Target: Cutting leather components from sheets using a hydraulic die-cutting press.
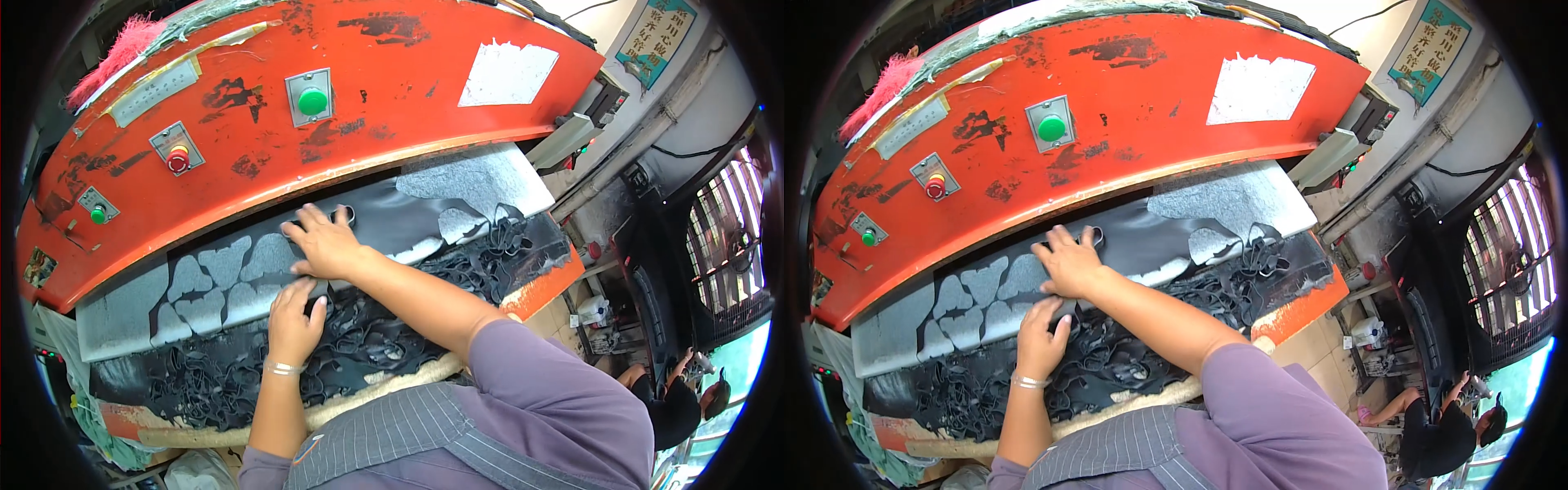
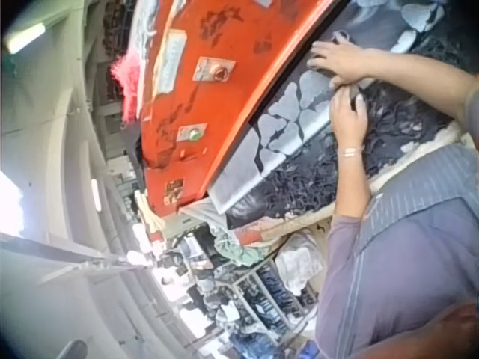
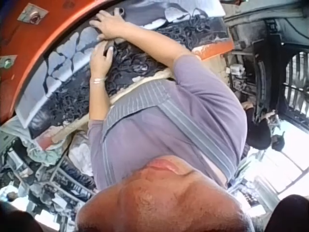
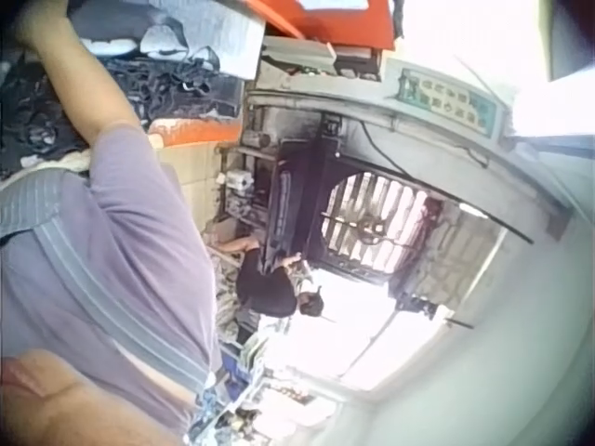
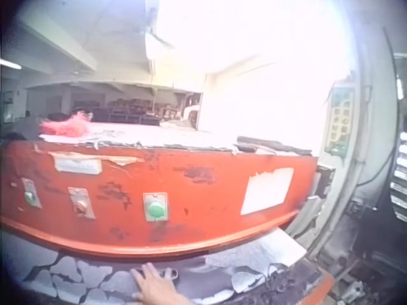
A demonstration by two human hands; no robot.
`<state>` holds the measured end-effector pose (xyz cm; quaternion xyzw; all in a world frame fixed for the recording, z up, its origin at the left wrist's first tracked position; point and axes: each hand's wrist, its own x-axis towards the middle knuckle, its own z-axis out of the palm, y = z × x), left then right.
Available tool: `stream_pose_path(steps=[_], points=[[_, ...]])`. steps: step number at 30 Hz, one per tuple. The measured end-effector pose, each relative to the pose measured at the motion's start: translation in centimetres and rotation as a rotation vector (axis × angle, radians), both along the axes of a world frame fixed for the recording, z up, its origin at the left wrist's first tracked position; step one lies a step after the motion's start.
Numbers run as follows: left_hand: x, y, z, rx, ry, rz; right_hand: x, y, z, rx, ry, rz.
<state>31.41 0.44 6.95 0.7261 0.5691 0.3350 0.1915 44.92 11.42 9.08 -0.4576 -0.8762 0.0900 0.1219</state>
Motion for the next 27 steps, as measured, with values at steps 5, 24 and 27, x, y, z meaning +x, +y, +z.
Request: stream_pose_path(steps=[5, 24, 27], points=[[0.4, 3.5, -3.7, 0.147, 0.233, -0.029, 0.0, 8.6, -1.0, 0.258, -0.213, 0.73], [4.6, 4.8, -3.7, 0.027, -0.015, -0.059, 17.6, 2.4, -4.6, 0.054, 0.244, -0.115], [5.5, 4.9, -4.7, -0.043, -0.002, -0.078, 17.6, 1.2, -5.7, 0.03, 0.418, -0.221]])
